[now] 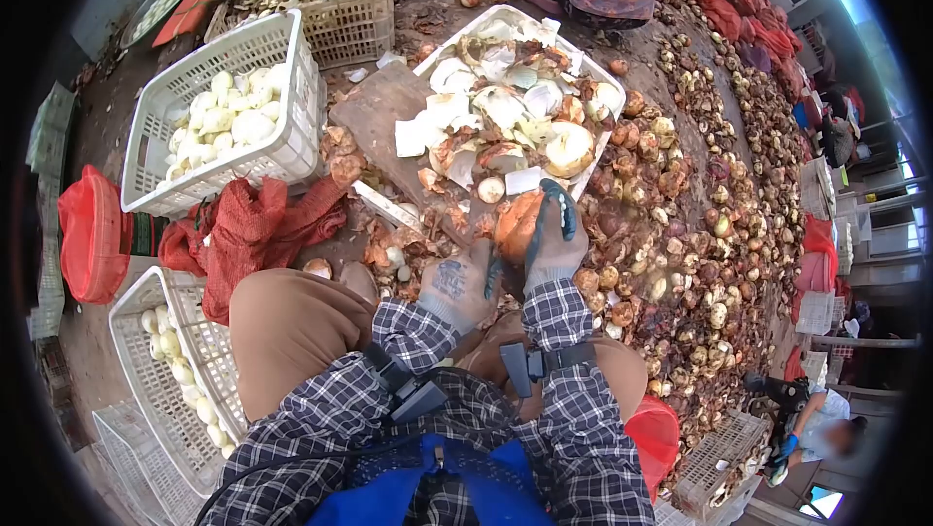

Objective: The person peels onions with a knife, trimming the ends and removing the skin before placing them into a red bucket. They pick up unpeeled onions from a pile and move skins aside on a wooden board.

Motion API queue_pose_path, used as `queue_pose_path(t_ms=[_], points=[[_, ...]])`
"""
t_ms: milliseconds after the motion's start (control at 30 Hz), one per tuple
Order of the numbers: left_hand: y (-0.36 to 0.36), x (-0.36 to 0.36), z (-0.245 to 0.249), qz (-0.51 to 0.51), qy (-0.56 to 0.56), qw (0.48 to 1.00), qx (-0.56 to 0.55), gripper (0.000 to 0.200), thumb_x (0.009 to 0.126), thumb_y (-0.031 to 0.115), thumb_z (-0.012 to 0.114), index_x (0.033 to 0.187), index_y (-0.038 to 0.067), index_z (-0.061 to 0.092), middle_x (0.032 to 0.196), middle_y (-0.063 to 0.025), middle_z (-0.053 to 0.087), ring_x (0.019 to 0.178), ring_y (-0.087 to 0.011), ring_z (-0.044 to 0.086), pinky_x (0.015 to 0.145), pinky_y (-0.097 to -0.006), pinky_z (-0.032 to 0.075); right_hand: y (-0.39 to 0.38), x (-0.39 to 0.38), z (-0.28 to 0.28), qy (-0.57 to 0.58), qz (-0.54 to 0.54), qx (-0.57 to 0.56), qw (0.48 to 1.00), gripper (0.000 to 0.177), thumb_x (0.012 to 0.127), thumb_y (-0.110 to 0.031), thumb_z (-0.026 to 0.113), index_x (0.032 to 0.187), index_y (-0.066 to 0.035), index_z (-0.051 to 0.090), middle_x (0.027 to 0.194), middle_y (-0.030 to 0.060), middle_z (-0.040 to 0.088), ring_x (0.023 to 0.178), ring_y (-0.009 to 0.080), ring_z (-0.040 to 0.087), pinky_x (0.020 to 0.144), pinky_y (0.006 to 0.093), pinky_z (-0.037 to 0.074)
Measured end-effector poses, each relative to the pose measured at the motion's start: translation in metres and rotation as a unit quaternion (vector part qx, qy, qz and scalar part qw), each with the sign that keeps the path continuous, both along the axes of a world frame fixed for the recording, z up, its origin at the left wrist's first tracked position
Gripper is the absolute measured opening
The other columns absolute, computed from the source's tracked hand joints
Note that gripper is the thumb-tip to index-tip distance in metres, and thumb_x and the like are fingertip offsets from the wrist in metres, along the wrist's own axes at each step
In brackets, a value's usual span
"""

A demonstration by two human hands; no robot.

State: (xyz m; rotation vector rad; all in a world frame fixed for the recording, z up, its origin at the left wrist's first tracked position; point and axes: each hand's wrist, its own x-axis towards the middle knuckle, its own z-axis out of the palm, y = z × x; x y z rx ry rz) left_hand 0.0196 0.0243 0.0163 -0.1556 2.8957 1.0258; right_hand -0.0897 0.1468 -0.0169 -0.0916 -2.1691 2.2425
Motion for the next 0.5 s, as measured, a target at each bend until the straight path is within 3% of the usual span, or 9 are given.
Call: queue_pose_path(t_ms=[133, 233, 400, 500], points=[[-0.003, -0.011, 0.004, -0.021, -0.069, 0.997, -0.001, 0.037, 0.086, 0.028, 0.055, 0.108, 0.000, 0.045, 0.081, -0.0188, 0.065, 0.078, -0.0324, 0.067, 0.067, -0.0423, 0.052, -0.004, 0.003, -0.004, 0.044, -0.014, 0.072, 0.996, 0.030, 0.092, -0.014, 0.059, 0.114, 0.006, 0.061, 0.107, 0.0119, 0.066, 0.093, 0.0160, 0.061, 0.085, 0.0289, 0.048], [-0.002, -0.017, 0.014, -0.012, -0.101, 0.995, 0.001, 0.036, 0.085, 0.026, 0.056, 0.107, -0.001, 0.046, 0.083, -0.0194, 0.066, 0.080, -0.0319, 0.067, 0.070, -0.0415, 0.053, -0.006, 0.002, -0.003, 0.033, -0.027, 0.028, 0.999, 0.031, 0.091, -0.015, 0.061, 0.113, 0.006, 0.061, 0.105, 0.0123, 0.066, 0.092, 0.0158, 0.061, 0.084, 0.0294, 0.049], [0.007, -0.013, 0.026, -0.003, -0.127, 0.992, -0.012, 0.030, 0.084, 0.017, 0.054, 0.104, -0.004, 0.046, 0.088, -0.0198, 0.068, 0.083, -0.0288, 0.069, 0.070, -0.0382, 0.054, -0.007, -0.001, 0.003, 0.047, -0.012, 0.086, 0.995, 0.028, 0.092, -0.014, 0.058, 0.112, 0.006, 0.062, 0.102, 0.0120, 0.067, 0.091, 0.0152, 0.061, 0.083, 0.0286, 0.048], [0.005, -0.021, 0.021, -0.016, -0.111, 0.994, 0.003, 0.028, 0.085, 0.017, 0.053, 0.104, -0.003, 0.046, 0.087, -0.0198, 0.068, 0.083, -0.0278, 0.069, 0.071, -0.0379, 0.054, -0.013, 0.002, 0.020, -0.027, -0.028, -0.022, 0.999, 0.026, 0.093, -0.013, 0.057, 0.111, 0.005, 0.063, 0.101, 0.0101, 0.067, 0.089, 0.0136, 0.061, 0.082, 0.0262, 0.048]])
